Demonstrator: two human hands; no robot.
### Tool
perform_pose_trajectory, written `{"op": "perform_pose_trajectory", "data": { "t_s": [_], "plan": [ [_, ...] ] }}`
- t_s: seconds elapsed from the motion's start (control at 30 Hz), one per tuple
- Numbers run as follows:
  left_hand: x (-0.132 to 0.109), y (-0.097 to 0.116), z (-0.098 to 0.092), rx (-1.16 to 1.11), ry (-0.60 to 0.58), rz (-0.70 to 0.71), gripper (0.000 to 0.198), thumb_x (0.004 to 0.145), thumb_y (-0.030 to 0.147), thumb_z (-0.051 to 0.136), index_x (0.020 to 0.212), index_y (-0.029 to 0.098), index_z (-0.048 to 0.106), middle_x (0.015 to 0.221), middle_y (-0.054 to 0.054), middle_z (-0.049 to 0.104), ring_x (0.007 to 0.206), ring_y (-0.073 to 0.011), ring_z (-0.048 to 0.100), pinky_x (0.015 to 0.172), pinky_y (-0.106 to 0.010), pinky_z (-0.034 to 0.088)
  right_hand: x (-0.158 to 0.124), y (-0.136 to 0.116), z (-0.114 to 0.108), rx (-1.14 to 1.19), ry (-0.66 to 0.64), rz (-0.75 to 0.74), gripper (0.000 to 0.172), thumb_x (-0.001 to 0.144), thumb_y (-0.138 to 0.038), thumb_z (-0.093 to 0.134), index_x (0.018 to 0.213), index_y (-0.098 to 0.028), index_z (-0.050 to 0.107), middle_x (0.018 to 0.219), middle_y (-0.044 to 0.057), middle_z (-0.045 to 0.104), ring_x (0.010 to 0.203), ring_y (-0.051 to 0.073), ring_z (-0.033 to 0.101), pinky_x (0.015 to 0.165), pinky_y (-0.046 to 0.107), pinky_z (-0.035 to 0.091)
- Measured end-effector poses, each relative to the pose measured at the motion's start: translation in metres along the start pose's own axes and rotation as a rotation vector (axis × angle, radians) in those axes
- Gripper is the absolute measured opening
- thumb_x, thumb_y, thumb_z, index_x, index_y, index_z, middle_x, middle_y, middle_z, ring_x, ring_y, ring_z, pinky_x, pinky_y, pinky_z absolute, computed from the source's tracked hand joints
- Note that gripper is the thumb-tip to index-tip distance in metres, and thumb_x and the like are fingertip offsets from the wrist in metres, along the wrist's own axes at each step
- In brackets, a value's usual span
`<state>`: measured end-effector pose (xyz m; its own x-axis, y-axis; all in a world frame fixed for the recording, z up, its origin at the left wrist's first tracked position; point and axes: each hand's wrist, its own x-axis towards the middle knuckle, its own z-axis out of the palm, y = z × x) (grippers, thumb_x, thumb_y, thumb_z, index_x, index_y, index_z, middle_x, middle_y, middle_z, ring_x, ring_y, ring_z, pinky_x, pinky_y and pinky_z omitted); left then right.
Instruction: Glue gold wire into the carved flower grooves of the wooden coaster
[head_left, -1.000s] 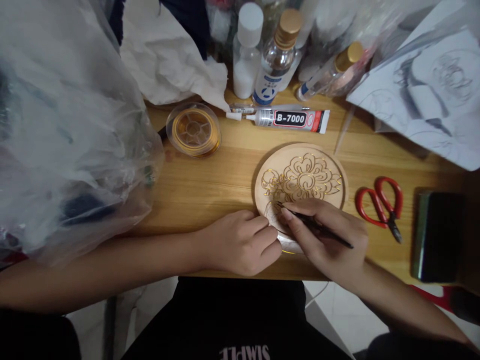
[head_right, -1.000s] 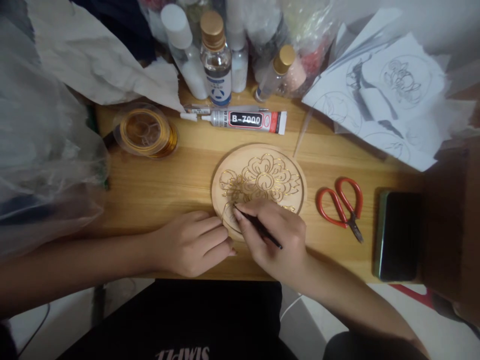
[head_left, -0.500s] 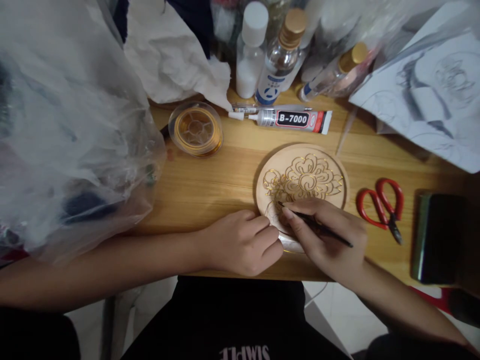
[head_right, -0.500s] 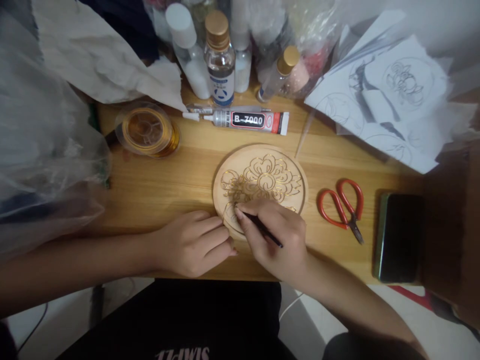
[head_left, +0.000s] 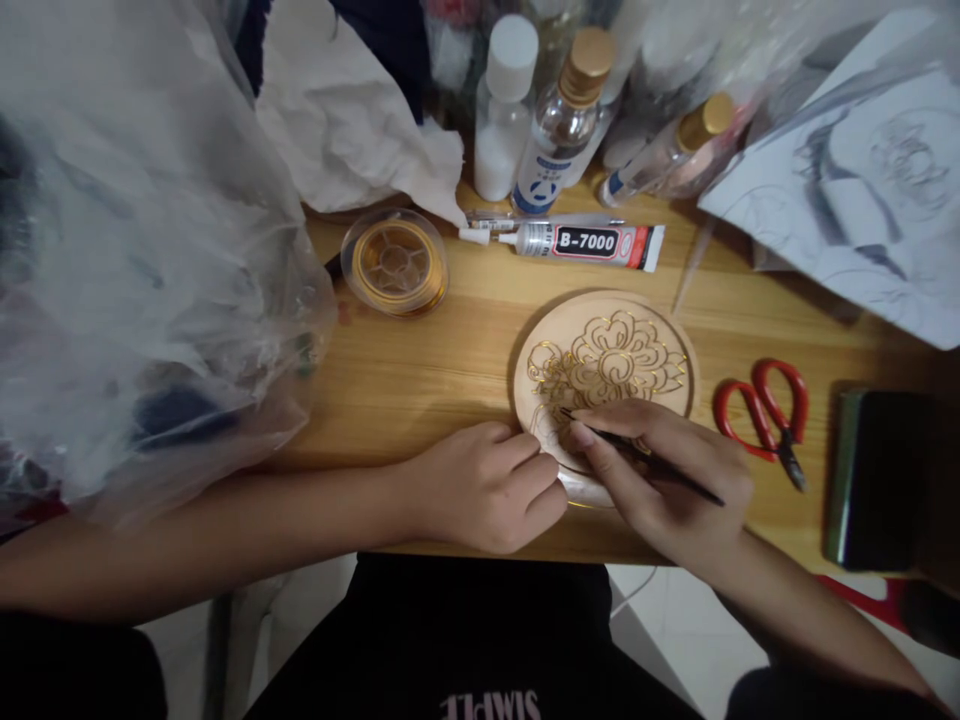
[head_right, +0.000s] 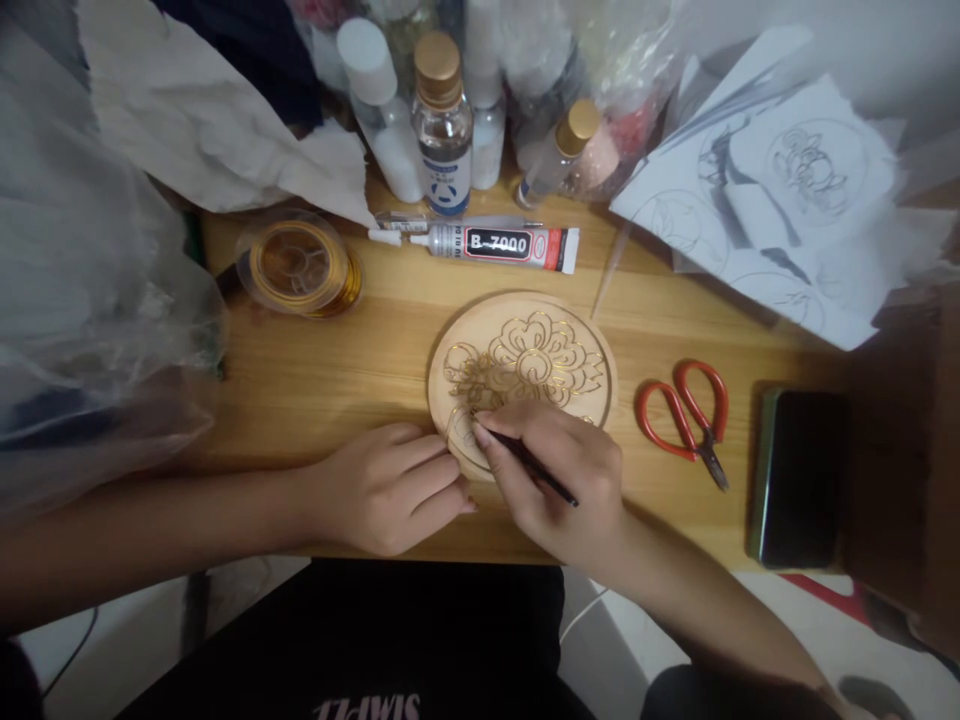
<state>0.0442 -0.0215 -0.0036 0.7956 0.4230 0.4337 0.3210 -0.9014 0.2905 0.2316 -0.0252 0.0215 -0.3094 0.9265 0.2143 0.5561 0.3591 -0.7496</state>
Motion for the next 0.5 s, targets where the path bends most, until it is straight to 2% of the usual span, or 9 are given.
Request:
{"op": "perform_pose_trajectory", "data": {
  "t_s": [0.5],
  "plan": [
    [-0.0017,0.0010,0.0013,0.018,0.010,-0.014,0.022,0.084,0.017,0.053,0.062,0.018,0.048,0.058,0.001,0.052,0.057,-0.0134,0.050,0.047,-0.028,0.036,0.0014,0.0028,0.0012,-0.009,-0.029,0.011,0.019,0.076,-0.006,0.065,0.090,-0.018,0.064,0.080,0.002,0.070,0.069,0.010,0.064,0.061,0.020,0.054]
  ]
}}
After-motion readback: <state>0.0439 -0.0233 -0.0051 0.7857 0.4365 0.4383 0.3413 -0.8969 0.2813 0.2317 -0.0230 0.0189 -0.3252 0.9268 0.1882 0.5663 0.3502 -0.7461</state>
